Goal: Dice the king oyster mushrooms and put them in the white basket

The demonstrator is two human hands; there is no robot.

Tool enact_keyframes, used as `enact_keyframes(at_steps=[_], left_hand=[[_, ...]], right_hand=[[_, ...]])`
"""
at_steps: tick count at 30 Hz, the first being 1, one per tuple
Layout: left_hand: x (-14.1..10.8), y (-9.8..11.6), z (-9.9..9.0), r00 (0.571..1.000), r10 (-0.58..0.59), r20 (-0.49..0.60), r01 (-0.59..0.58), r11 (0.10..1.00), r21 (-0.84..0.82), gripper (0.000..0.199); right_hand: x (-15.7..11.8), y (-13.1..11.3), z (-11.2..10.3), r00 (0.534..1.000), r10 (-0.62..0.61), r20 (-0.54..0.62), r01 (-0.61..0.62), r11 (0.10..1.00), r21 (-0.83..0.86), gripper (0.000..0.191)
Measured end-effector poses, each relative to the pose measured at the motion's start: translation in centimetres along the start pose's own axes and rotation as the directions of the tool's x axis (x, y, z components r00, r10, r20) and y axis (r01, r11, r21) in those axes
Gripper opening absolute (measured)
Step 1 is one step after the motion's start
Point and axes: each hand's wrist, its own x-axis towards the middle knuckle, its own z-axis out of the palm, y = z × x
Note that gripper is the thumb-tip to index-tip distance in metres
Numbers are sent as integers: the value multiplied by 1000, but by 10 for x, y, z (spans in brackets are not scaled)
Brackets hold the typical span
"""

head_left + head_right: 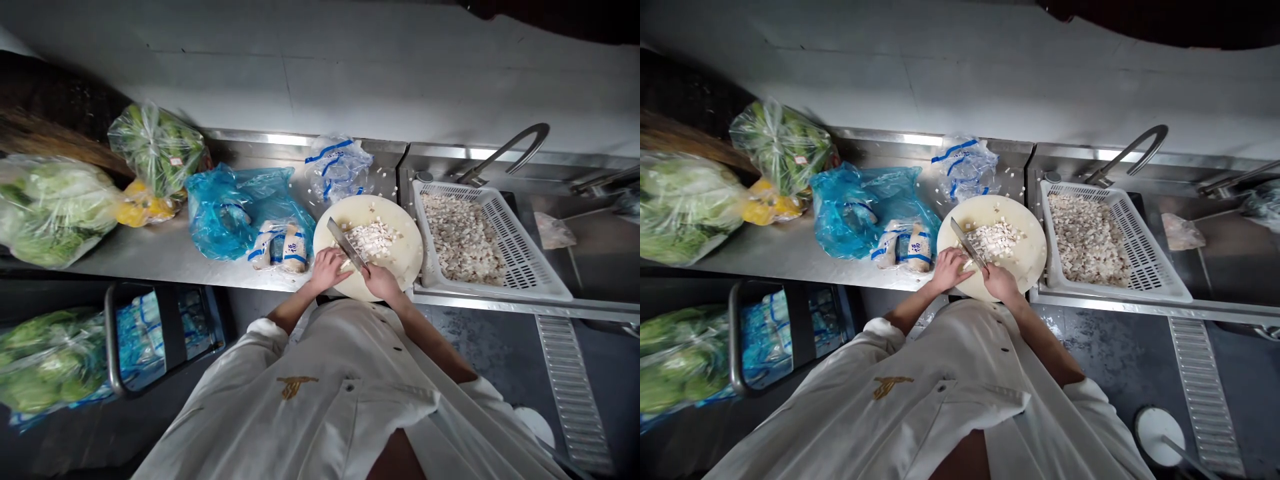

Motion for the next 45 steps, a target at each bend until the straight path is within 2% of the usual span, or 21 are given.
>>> enact_keyframes(at_steps=[2,5,7,10,15,18,21,24,28,34,38,40,43,45], left_hand=[[0,-9,-5,1000,13,-13,-14,999,-53,58],[-12,-15,-13,1000,-13,-10,12,997,-79,63],[-26,-13,-16,1000,-23,17,24,998,-65,56],[-41,-6,-14,996,24,89,-21,999,-41,35],[-33,12,0,993,36,111,-32,999,-36,34],[-29,17,1,996,-82,16,83,995,-48,33],[-36,14,-6,967,-245,-67,241,968,-64,29],[-42,8,-12,973,-228,-27,226,973,-52,26],[-32,10,-12,983,-183,12,184,982,-48,27],[-8,10,-12,976,-198,-91,191,978,-77,26],[4,0,-7,992,-129,-6,126,980,-155,20],[10,-1,-3,987,-163,3,161,976,-145,18],[14,4,1,966,-254,-45,249,964,-95,21],[13,8,0,971,-235,-48,232,971,-64,24]], right_hand=[[0,-1,0,1000,4,8,-4,1000,-5,40],[0,-3,0,1000,12,19,-12,1000,-18,39],[-1,-5,0,1000,19,19,-19,1000,-24,40],[-2,-6,-1,1000,19,13,-19,1000,-18,40],[-2,-6,-2,1000,-8,3,8,1000,-17,39],[-1,-6,-3,1000,-11,16,11,1000,-23,39],[0,-5,-3,1000,-8,25,8,1000,-14,40],[0,-4,-2,1000,-16,18,16,1000,-5,39],[1,-3,-2,1000,-18,11,18,1000,-13,39],[1,-2,-2,1000,-29,3,29,1000,-11,39],[0,-3,-1,1000,-22,-5,22,1000,-2,39],[0,-5,-1,1000,-22,-3,22,1000,5,39],[-1,-6,-1,1000,-20,-2,21,1000,13,39],[-2,-7,-1,1000,-15,-2,15,1000,13,39]])
